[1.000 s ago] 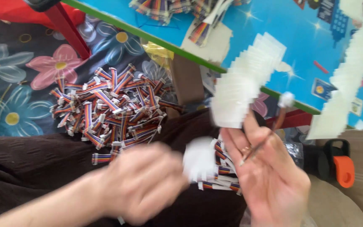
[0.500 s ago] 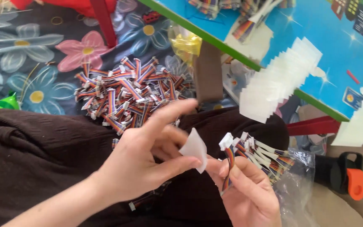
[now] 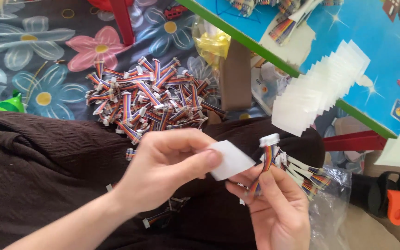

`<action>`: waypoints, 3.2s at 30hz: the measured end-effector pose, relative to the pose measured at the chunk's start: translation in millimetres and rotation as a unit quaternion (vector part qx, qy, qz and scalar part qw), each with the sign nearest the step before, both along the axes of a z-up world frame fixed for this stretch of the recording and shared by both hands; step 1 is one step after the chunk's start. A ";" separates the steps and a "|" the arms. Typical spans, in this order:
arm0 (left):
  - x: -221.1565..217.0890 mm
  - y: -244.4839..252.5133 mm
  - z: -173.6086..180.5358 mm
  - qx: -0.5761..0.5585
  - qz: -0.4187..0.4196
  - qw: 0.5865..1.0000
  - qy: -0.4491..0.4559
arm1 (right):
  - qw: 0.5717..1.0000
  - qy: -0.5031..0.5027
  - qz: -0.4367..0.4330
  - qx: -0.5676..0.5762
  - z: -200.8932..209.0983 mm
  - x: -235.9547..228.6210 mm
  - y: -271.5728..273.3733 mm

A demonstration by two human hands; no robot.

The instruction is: Wrapping white adhesive labels or tape around the ends of small multi-colored wire harnesses.

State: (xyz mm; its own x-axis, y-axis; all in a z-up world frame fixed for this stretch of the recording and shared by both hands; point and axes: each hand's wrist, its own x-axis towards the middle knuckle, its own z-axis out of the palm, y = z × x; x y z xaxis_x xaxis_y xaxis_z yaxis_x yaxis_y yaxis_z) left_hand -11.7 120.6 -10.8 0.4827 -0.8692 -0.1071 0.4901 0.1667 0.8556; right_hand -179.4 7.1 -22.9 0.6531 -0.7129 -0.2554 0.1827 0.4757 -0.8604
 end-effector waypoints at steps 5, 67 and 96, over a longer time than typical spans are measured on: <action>-5.1 -8.7 12.5 0.064 -0.094 0.982 -0.149 | 0.984 0.124 -0.051 -0.118 2.5 1.2 13.0; 15.0 7.1 15.5 -0.041 -0.091 0.827 -0.552 | 0.849 0.199 0.251 -0.420 43.3 14.3 0.9; -5.5 2.3 12.9 -0.036 -0.029 0.707 -0.706 | 0.750 0.203 0.139 -0.614 33.6 5.0 5.8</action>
State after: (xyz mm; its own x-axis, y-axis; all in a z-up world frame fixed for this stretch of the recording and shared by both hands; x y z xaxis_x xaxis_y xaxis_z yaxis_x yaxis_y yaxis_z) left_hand -17.2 122.9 2.1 0.0278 -0.8706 0.4911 -0.8358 0.2493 0.4893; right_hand -174.4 12.9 10.7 0.8657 -0.4247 0.2648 -0.1718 -0.7491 -0.6398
